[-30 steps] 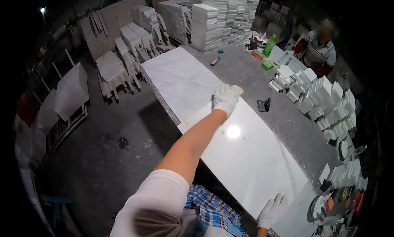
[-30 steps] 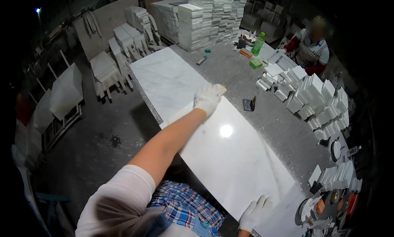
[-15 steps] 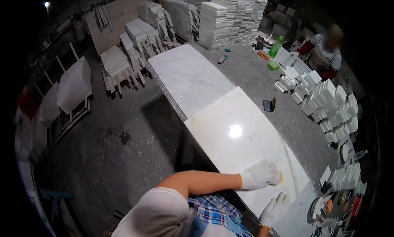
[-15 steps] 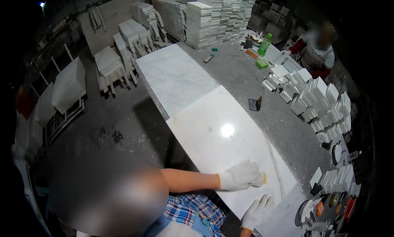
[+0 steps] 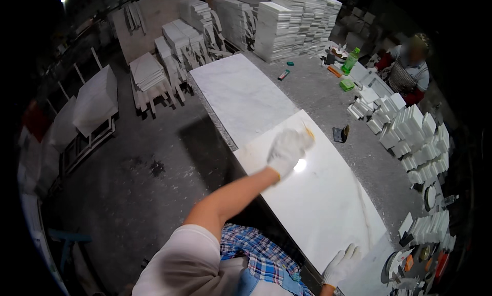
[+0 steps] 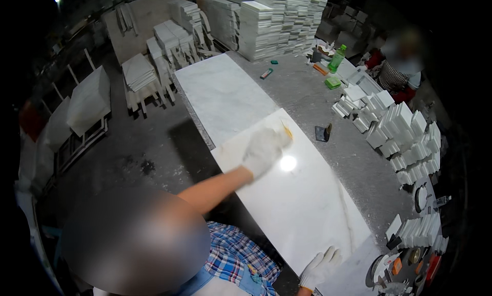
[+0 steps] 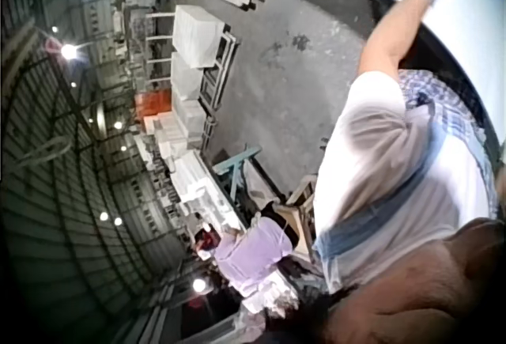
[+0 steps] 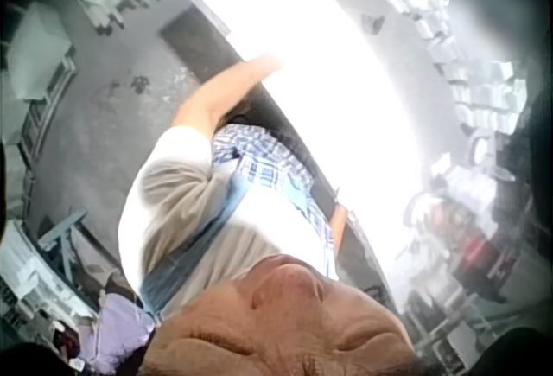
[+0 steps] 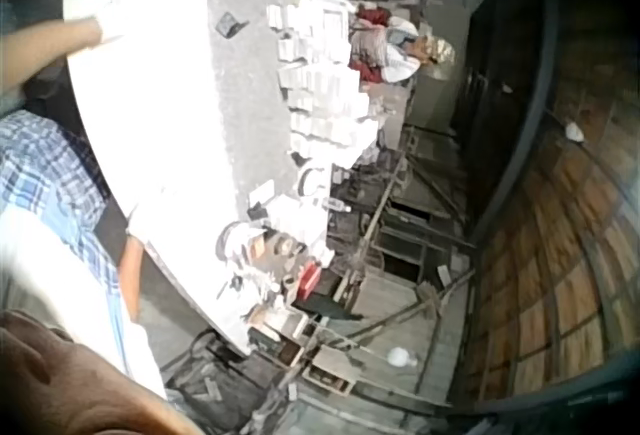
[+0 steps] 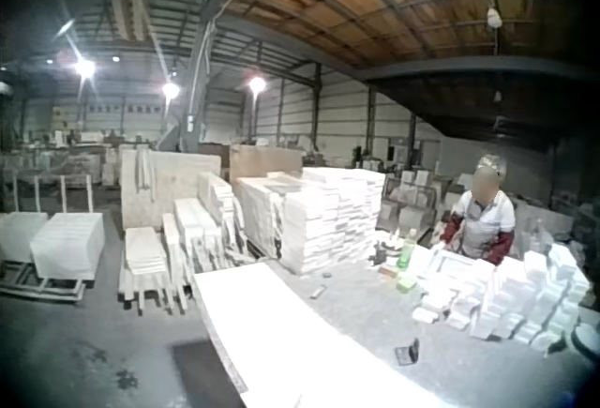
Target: The person cleans a large white tile with a cloth and then uses a utility knife to scrape its surface. They then walk to a stack of tiles, pick one up, and return to the table to clean it. Finally, they join with a coworker to assemble four patterned tiles into a larger square panel.
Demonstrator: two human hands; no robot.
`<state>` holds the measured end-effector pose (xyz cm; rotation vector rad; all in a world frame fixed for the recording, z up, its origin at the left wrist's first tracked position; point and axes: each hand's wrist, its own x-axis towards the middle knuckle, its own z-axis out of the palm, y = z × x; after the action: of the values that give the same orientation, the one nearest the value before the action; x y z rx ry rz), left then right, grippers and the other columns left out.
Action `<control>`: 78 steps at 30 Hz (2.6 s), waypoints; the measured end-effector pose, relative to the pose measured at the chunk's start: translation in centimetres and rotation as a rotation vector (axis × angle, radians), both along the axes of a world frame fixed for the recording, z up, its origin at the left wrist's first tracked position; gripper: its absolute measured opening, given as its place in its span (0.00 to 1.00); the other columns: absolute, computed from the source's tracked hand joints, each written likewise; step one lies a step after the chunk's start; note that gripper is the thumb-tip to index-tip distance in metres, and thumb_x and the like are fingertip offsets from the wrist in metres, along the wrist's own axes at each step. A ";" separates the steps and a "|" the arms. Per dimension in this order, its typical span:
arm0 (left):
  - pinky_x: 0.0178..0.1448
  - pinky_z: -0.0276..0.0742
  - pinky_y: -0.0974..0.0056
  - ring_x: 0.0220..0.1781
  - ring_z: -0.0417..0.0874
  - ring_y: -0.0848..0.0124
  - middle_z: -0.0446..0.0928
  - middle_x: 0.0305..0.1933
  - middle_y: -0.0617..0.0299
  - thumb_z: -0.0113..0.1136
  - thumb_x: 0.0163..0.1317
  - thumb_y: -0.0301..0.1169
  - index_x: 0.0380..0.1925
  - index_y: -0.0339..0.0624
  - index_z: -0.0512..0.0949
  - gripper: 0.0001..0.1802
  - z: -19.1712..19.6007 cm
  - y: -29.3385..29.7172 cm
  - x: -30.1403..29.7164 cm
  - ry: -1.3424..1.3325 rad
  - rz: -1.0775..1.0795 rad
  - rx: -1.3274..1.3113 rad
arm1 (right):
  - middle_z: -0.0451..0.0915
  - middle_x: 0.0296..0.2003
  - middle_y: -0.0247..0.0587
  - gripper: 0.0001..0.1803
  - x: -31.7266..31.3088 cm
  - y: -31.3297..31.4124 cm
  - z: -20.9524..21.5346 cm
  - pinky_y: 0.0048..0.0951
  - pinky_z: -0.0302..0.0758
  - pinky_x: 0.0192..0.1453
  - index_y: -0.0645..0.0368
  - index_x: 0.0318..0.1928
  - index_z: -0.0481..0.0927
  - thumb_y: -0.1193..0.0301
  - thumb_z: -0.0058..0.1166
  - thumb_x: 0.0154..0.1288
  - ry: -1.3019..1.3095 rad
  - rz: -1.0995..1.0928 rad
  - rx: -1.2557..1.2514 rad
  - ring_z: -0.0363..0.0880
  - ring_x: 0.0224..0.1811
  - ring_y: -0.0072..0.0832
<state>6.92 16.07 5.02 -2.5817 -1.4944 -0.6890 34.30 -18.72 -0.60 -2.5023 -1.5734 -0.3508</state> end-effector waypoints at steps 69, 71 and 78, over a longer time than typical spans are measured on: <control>0.79 0.49 0.42 0.76 0.59 0.42 0.63 0.74 0.39 0.53 0.67 0.55 0.70 0.38 0.66 0.40 -6.4 -6.0 -8.2 0.042 0.237 -0.165 | 0.74 0.55 0.55 0.27 -18.4 14.1 3.6 0.53 0.68 0.61 0.60 0.55 0.75 0.60 0.60 0.56 0.461 0.523 0.026 0.71 0.58 0.51; 0.72 0.59 0.42 0.71 0.64 0.42 0.65 0.70 0.41 0.56 0.65 0.52 0.67 0.39 0.68 0.37 -6.5 -5.8 -7.4 -0.009 0.214 -0.131 | 0.74 0.48 0.53 0.22 -18.3 14.8 3.6 0.47 0.72 0.54 0.62 0.48 0.76 0.66 0.58 0.51 0.394 0.600 0.305 0.72 0.54 0.48; 0.62 0.66 0.44 0.58 0.69 0.44 0.69 0.56 0.43 0.62 0.60 0.43 0.61 0.36 0.70 0.32 -6.3 -6.3 -7.5 -0.054 0.083 0.089 | 0.78 0.60 0.50 0.29 -8.2 2.2 0.4 0.45 0.72 0.63 0.54 0.62 0.79 0.68 0.55 0.57 0.107 0.089 0.140 0.78 0.57 0.45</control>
<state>-0.53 9.80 -1.28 -2.4397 -1.5395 -0.8020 26.09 -16.48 -0.20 -2.2987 -1.5569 -0.2989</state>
